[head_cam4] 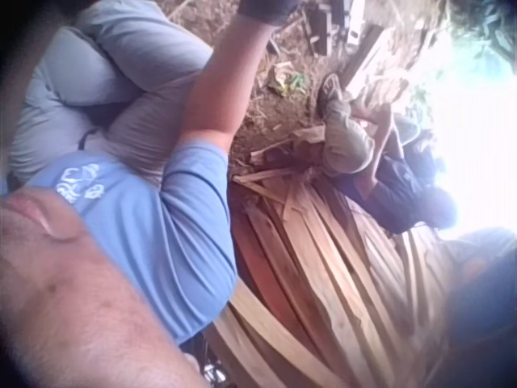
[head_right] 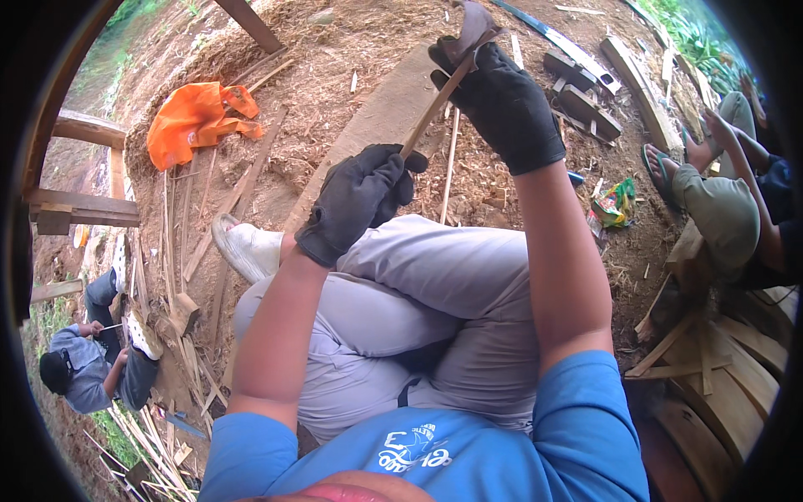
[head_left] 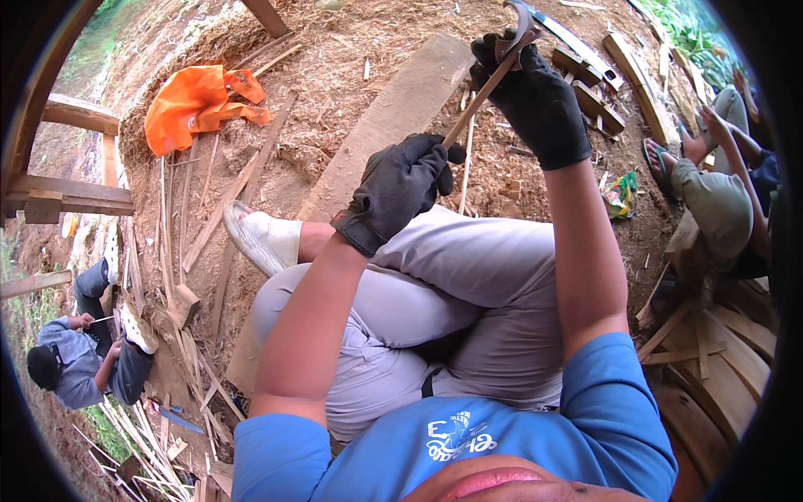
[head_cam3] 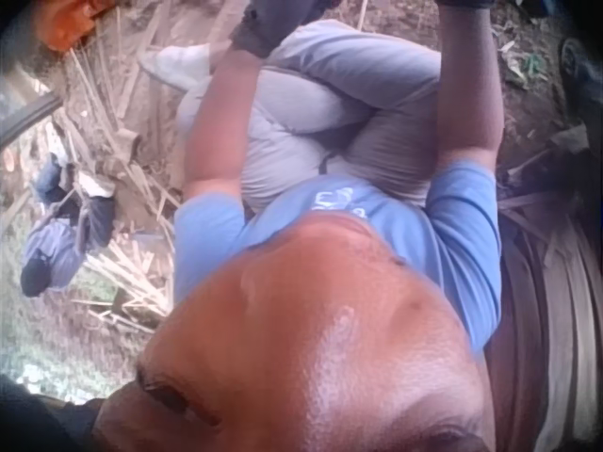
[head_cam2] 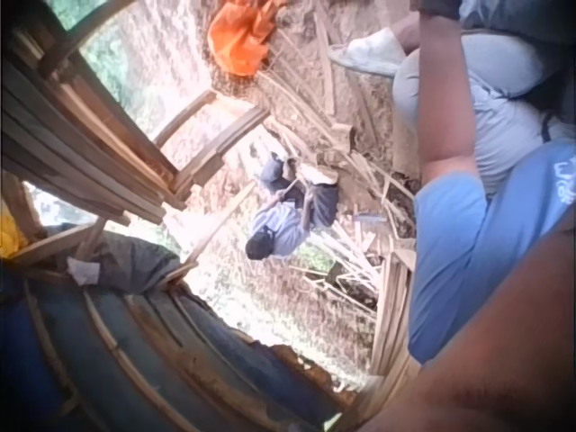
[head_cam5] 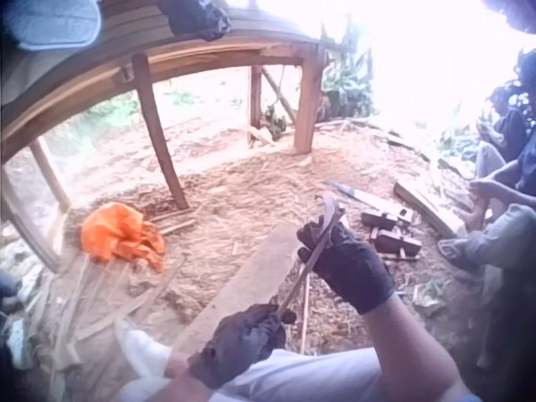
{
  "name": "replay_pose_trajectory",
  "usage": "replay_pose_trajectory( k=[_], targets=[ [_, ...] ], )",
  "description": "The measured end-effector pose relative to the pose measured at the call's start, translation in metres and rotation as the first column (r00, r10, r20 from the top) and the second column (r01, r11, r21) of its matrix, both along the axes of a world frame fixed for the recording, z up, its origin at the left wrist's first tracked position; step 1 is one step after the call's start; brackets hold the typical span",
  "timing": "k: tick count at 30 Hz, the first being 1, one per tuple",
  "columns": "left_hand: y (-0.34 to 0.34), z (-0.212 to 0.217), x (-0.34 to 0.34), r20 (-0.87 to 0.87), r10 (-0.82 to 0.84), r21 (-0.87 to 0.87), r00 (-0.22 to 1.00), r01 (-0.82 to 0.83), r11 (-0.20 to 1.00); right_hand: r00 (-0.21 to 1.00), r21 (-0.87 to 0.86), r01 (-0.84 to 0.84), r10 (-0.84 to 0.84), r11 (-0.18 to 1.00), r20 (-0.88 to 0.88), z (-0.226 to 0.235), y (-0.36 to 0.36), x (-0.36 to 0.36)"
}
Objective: The person sits on the ground and uses a knife to sharpen a thin wooden stick. They repeatedly scrape the blade along the stick's length to remove shavings and refine the tip. The person holds the stick with both hands, rotating it to work on different sides.
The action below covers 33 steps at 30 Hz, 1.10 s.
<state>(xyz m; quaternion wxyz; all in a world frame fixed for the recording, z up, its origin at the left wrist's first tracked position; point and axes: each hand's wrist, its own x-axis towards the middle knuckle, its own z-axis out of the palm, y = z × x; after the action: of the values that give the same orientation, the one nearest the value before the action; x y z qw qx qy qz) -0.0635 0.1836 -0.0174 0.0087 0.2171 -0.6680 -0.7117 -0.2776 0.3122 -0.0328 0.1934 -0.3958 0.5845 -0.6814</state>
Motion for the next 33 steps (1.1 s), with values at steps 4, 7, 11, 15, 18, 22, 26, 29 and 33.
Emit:
replay_pose_trajectory(
  k=[4, 7, 11, 15, 18, 22, 26, 29, 33],
  targets=[
    [-0.004, -0.003, 0.000, -0.022, -0.017, -0.083, 1.000, 0.015, 0.996, 0.999, -0.005, 0.032, -0.032, 0.999, -0.017, -0.004, 0.004, -0.007],
    [-0.006, -0.002, 0.001, 0.032, 0.004, -0.013, 0.999, -0.003, 1.000, 0.985, -0.105, -0.023, 0.041, 0.994, 0.168, -0.012, -0.002, 0.008],
    [-0.017, -0.004, 0.007, 0.094, 0.020, 0.099, 0.995, -0.029, 0.995, 0.621, -0.316, 0.034, 0.228, 0.948, 0.750, -0.009, -0.014, 0.036],
    [-0.022, 0.000, 0.010, 0.095, 0.026, 0.246, 0.995, -0.049, 0.968, 0.612, -0.251, 0.035, 0.178, 0.967, 0.771, -0.009, -0.027, 0.068],
    [-0.020, 0.003, 0.003, 0.079, 0.060, 0.321, 0.995, -0.083, 0.944, 0.673, -0.113, 0.007, 0.079, 0.994, 0.736, -0.029, -0.036, 0.094],
    [-0.022, 0.004, 0.005, 0.079, 0.082, 0.394, 0.994, -0.107, 0.913, 0.943, 0.047, -0.073, 0.053, 0.996, 0.330, -0.007, -0.031, 0.088],
    [-0.018, 0.007, -0.001, 0.056, 0.068, 0.499, 0.996, -0.087, 0.862, 0.785, 0.164, 0.132, -0.002, 0.978, -0.619, 0.005, -0.022, 0.059],
    [-0.015, 0.004, -0.005, 0.032, 0.038, 0.509, 0.999, -0.049, 0.859, 0.984, 0.108, 0.100, -0.082, 0.989, -0.158, -0.010, -0.026, 0.045],
    [-0.015, 0.005, 0.003, 0.055, 0.039, 0.497, 0.998, -0.062, 0.865, 0.996, 0.080, 0.019, -0.025, 0.997, 0.086, -0.010, -0.031, 0.038]
  ],
)
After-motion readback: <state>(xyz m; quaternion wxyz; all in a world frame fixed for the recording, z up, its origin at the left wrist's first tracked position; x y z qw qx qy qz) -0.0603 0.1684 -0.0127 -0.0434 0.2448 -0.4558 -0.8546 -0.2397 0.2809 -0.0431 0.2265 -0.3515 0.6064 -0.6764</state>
